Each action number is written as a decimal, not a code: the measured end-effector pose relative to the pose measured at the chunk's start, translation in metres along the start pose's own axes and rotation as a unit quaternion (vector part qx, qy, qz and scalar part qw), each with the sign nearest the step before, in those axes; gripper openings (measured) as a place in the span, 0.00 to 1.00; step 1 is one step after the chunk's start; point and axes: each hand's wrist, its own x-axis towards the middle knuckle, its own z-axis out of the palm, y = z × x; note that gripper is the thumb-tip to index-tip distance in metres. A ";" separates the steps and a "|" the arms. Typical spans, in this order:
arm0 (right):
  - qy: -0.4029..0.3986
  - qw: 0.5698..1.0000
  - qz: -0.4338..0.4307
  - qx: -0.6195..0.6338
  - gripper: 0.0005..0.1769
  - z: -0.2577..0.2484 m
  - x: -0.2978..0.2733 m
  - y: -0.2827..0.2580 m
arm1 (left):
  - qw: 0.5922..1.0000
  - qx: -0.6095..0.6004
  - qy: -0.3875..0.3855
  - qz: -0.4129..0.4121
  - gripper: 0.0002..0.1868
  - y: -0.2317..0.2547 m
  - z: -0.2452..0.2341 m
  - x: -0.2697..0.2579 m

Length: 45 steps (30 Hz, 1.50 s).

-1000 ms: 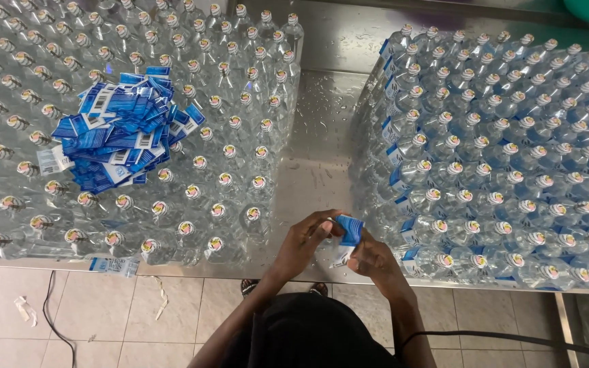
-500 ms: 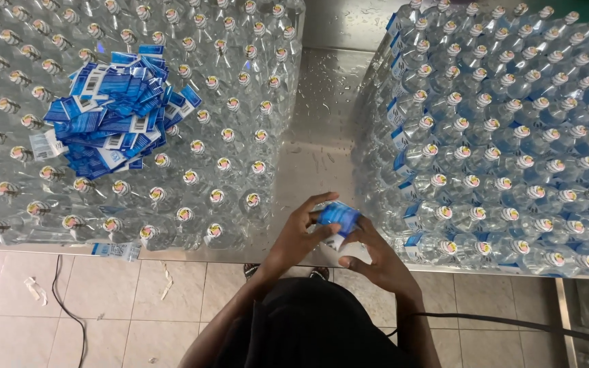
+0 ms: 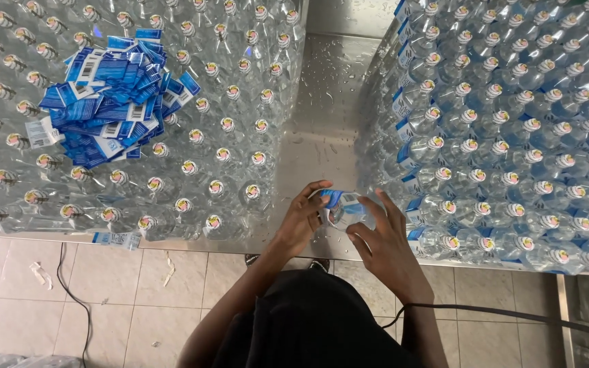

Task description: The person stands at a metal table and repeatedly applies blue and white labels to the necks of clear plastic water bottles. They pick up a label from a pile, wrap it around a bottle, and place the labeled bottle into a larger stack of similar bottles.

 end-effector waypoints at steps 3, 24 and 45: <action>-0.019 0.997 -0.020 -0.078 0.07 -0.005 0.008 -0.006 | 1.000 -0.001 0.017 -0.015 0.24 -0.011 -0.016 0.019; -0.095 0.980 -0.085 -0.151 0.09 0.039 0.025 0.008 | 0.875 0.454 0.045 0.161 0.18 0.012 0.008 -0.013; 0.063 0.856 0.233 0.457 0.26 0.101 0.022 0.023 | 0.898 0.427 -0.001 0.108 0.26 0.006 0.003 -0.025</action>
